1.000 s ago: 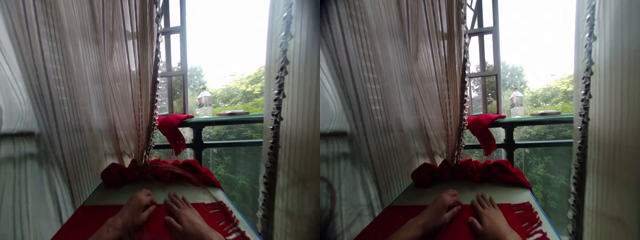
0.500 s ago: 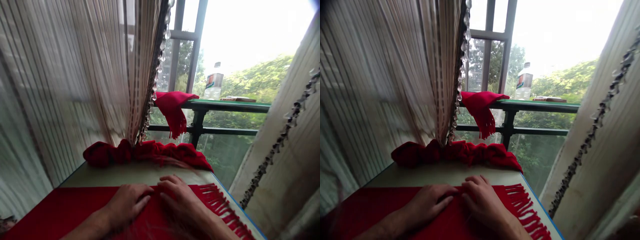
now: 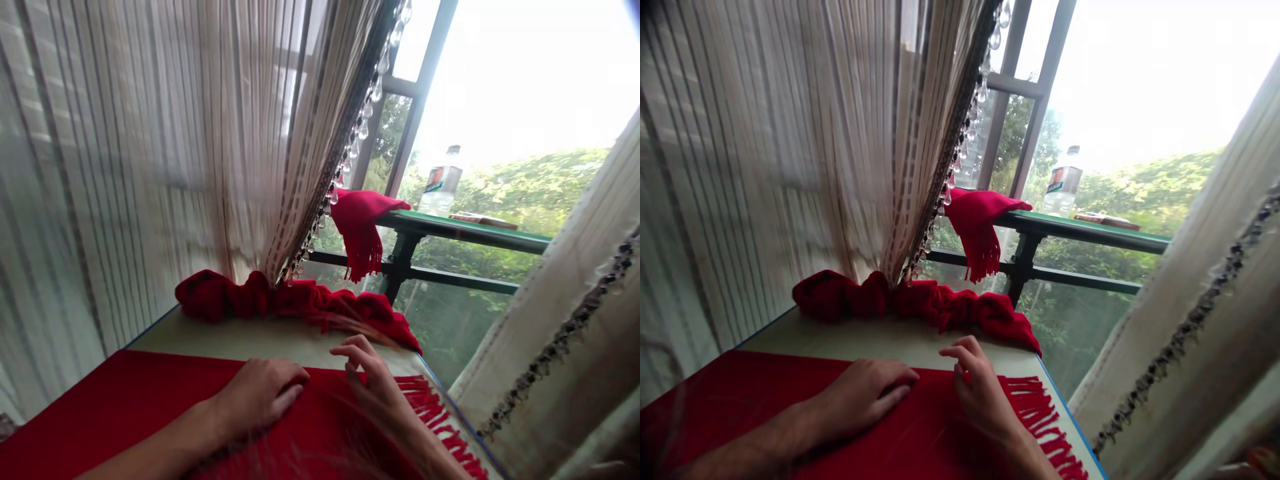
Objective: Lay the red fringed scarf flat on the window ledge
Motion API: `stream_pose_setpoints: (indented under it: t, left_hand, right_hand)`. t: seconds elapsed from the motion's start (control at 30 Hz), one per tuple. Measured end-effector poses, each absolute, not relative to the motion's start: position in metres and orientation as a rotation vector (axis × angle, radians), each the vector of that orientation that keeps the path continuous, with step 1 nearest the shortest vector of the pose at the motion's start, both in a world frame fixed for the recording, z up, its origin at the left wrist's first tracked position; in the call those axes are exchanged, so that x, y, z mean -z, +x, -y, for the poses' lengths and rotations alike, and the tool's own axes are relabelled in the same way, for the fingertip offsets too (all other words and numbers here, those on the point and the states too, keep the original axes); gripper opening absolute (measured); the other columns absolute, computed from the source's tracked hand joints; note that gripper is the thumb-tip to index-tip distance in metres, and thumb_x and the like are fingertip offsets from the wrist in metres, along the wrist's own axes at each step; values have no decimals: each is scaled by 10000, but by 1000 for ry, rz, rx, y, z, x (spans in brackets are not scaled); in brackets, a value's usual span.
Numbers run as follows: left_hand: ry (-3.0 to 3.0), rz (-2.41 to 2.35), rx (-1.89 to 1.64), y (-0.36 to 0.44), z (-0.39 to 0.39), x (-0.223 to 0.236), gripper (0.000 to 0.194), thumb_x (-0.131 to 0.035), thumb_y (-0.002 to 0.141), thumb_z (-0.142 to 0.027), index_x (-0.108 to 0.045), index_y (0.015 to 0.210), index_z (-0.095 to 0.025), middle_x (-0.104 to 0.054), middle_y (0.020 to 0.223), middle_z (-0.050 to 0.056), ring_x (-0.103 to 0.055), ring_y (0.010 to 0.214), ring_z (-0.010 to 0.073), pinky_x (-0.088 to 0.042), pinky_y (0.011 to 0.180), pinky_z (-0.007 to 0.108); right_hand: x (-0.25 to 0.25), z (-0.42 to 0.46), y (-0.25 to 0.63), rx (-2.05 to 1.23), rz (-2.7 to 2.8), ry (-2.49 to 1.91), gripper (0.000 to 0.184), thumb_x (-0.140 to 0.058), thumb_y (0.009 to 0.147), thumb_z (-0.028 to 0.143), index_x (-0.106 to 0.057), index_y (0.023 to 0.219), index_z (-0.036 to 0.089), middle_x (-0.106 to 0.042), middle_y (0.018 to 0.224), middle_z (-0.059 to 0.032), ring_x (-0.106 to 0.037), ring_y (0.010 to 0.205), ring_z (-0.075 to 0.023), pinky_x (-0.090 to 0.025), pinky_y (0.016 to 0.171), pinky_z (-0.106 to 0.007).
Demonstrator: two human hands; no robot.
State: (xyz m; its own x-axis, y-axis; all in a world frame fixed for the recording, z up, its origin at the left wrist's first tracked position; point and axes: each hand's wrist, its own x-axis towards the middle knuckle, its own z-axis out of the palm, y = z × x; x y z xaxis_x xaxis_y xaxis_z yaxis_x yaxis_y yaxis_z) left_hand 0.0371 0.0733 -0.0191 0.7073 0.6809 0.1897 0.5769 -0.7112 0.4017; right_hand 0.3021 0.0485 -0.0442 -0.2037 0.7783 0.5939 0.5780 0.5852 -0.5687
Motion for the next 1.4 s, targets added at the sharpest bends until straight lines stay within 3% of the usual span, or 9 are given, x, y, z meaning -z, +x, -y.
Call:
stream_pose_setpoints:
  t: [0.43, 0.67, 0.8, 0.93, 1.17, 1.4]
  left_hand:
    - [2600, -979, -479, 36, -71, 18, 310, -560, 1007, -262, -771, 1233, -257, -822, 1183, 56, -778, 1063, 304, -537, 898, 355]
    - [2581, -998, -462, 38, -71, 16, 303, -554, 1006, -257, -767, 1221, -257, -805, 1173, 64, -760, 1063, 291, -522, 904, 346]
    - [2593, -1011, -492, 39, -71, 17, 504, -560, 975, -219, -580, 1477, -258, -733, 1280, 89, -729, 1039, 276, -514, 877, 340]
    - [2604, -958, -558, 39, -71, 23, 745, -524, 907, -100, -366, 1607, -300, -702, 1161, 38, -679, 881, 207, -483, 803, 286]
    - [2597, -905, -578, 40, -73, 26, 853, -499, 837, -14, -322, 1600, -354, -644, 1056, -11, -628, 822, 178, -447, 778, 261]
    - [2613, -901, -581, 40, -74, 27, 833, -483, 863, -37, -311, 1625, -326, -650, 1117, 17, -644, 883, 193, -471, 816, 272]
  right_hand:
    - [36, -44, 304, -264, 1913, -1094, 392, -421, 1010, 152, -764, 1167, 259, -636, 1053, -55, -594, 838, -161, -517, 773, -300]
    - [40, -46, 306, -284, 1944, -1067, 411, -435, 936, 75, -757, 1113, 261, -655, 1079, -54, -631, 927, -175, -510, 836, -313]
    - [40, -49, 309, -251, 1892, -1090, 416, -456, 893, 43, -754, 1093, 252, -656, 1063, -50, -636, 957, -176, -504, 834, -308]
    - [40, -51, 310, -236, 1874, -1087, 443, -461, 885, 30, -764, 1118, 254, -660, 1030, -42, -627, 894, -164, -506, 790, -296]
    - [40, -51, 312, -233, 1867, -1087, 436, -477, 861, 28, -765, 1095, 257, -664, 1021, -38, -627, 879, -165, -501, 747, -284]
    - [40, -51, 313, -231, 1859, -1095, 444, -464, 866, 35, -771, 1098, 255, -669, 1026, -42, -632, 887, -164, -496, 725, -278]
